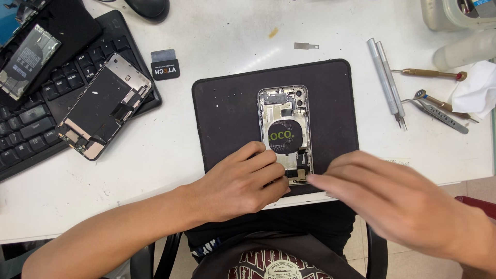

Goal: The person disassembles a smartphone by removing the back cover and using a screwdriver and tweezers to detach internal components. Screws and small parts are placed on the work surface as the device is taken apart.

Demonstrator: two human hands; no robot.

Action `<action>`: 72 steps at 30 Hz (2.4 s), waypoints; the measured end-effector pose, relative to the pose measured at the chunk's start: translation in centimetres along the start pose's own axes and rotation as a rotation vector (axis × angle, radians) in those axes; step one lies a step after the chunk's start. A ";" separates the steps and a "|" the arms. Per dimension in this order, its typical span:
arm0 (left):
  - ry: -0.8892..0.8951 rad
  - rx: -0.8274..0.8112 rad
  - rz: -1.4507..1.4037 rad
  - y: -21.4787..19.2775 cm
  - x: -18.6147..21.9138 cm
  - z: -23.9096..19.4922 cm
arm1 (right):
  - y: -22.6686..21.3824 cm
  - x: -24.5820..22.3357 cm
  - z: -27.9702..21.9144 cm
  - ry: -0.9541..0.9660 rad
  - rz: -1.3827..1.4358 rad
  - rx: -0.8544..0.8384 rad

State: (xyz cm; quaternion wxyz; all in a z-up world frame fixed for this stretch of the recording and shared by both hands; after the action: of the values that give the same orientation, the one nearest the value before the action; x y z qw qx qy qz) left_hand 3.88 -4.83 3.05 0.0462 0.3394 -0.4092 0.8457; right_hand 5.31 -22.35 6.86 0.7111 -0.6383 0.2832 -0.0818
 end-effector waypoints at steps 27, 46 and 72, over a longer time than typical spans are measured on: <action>-0.272 0.143 0.243 -2.0 -2.0 -0.9 | 2.8 6.9 13.8 0.223 -0.224 -0.286; -0.092 -0.030 0.090 -2.1 -1.0 0.0 | -2.3 7.2 9.4 0.092 -0.084 0.165; -0.027 -0.195 -0.022 0.4 -1.0 1.5 | 6.8 2.6 -6.6 0.068 0.548 0.545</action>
State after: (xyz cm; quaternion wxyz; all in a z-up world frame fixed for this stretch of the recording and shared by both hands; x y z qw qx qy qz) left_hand 5.30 -6.02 2.83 0.0830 0.3494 -0.4865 0.7964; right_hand 2.44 -28.16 -0.58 0.8405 -0.3234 0.4344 0.0177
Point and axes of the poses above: each hand's wrist, its own z-axis towards the middle knuckle, its own y-axis out of the palm, x = y × z, the point moved 7 cm from there along z, towards the middle knuckle, and after that the axes turned 10 degrees about -z, right-handed, at the moved point
